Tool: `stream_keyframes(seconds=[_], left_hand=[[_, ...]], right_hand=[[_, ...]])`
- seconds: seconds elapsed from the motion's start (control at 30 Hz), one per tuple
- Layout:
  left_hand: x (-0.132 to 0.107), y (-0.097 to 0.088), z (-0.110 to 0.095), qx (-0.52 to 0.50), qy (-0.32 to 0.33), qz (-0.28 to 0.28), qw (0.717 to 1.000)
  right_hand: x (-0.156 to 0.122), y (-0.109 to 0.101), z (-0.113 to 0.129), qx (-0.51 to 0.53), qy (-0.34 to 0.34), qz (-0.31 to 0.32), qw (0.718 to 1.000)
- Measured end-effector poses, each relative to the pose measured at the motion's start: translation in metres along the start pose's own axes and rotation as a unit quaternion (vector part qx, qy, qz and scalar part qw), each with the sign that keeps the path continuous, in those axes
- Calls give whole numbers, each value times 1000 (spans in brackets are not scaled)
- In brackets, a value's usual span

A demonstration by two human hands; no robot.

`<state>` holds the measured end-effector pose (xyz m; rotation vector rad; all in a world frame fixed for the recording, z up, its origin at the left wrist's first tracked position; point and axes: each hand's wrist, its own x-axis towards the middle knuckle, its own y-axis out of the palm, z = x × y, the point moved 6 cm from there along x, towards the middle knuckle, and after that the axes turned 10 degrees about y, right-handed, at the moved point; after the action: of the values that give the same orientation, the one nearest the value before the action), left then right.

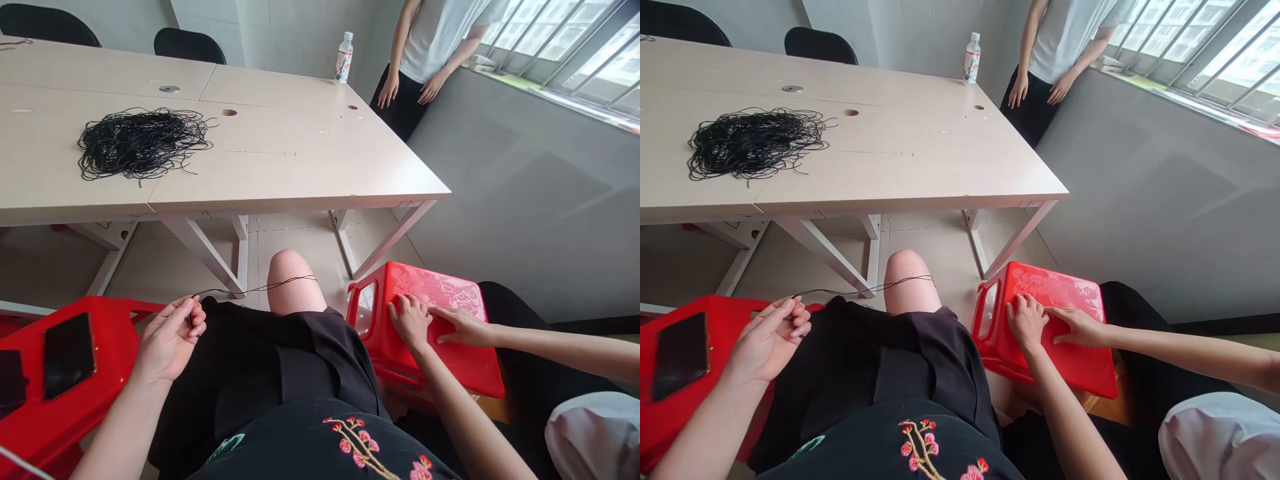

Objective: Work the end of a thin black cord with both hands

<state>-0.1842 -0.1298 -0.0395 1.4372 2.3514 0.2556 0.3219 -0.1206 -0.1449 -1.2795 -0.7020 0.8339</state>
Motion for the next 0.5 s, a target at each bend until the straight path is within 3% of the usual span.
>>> stream_keyframes(seconds=[0.13,0.23,0.33,0.4,0.5], left_hand=[[3,5,6,0,-8,0,1000],[4,10,8,2,-10,7,1000],[4,14,8,2,-8,15,1000],[3,16,10,3,-10,14,1000],[1,16,13,7,-20,12,1000]], right_hand=[[-28,1,17,11,-98,28,995],[-49,5,17,16,-109,27,994],[-71,11,6,40,-78,14,996],[-81,15,-10,123,-16,20,992],[-83,27,-31,267,51,80,959]])
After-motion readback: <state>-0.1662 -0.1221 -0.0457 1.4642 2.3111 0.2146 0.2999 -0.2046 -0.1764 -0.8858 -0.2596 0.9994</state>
